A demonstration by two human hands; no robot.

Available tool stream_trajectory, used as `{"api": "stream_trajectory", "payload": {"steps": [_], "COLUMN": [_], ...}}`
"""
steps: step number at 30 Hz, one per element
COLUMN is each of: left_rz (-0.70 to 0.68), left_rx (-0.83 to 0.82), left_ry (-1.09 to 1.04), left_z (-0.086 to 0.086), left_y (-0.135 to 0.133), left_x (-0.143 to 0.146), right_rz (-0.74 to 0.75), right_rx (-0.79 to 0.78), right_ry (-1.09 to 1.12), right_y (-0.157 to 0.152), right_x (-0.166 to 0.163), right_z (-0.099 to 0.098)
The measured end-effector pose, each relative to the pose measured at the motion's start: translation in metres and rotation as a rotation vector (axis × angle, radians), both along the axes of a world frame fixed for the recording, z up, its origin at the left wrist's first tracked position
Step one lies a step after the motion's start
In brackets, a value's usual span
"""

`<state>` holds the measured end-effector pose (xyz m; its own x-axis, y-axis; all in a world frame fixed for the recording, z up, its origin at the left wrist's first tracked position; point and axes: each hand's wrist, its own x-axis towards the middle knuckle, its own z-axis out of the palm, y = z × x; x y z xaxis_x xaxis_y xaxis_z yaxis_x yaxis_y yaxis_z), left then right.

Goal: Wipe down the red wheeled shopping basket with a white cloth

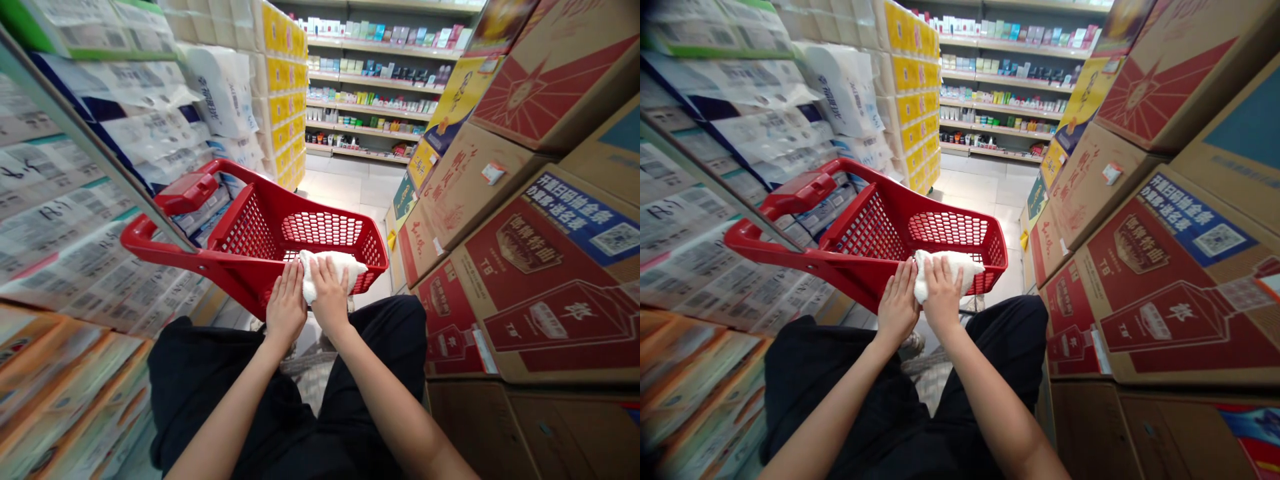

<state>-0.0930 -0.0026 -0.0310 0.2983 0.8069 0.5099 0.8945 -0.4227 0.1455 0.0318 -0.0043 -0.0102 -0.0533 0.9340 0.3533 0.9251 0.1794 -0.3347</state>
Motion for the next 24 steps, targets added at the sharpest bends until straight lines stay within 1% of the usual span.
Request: {"api": "stream_trajectory", "payload": {"steps": [2, 5, 8, 13, 16, 18, 20, 22, 24], "left_rz": [-0.004, 0.003, 0.007, -0.005, -0.003, 0.005, 0.014, 0.019, 0.019], "left_rx": [-0.009, -0.016, -0.018, -0.014, -0.005, 0.003, 0.008, 0.012, 0.020], "left_ry": [0.018, 0.016, -0.004, -0.030, -0.036, -0.035, -0.036, -0.038, -0.034], "left_z": [0.001, 0.002, 0.002, 0.001, 0.001, 0.000, -0.001, -0.002, -0.003], "left_y": [0.000, 0.000, 0.000, 0.000, 0.000, 0.000, 0.001, 0.002, 0.002], "left_x": [-0.002, -0.001, 0.000, 0.001, 0.002, 0.003, 0.004, 0.004, 0.005], "right_rz": [0.033, 0.058, 0.014, -0.182, -0.251, -0.279, -0.307, -0.305, -0.237], "right_rx": [0.005, 0.034, 0.069, 0.081, 0.066, 0.044, 0.022, 0.007, -0.002], "right_ry": [-0.001, -0.042, -0.102, -0.149, -0.132, -0.120, -0.115, -0.107, -0.088], "right_y": [0.002, -0.001, -0.007, -0.016, -0.017, -0.017, -0.016, -0.015, -0.013], "right_x": [-0.005, 0.012, 0.049, 0.123, 0.151, 0.153, 0.140, 0.114, 0.081], "right_z": [0.000, -0.006, -0.016, -0.032, -0.036, -0.036, -0.032, -0.026, -0.019]}}
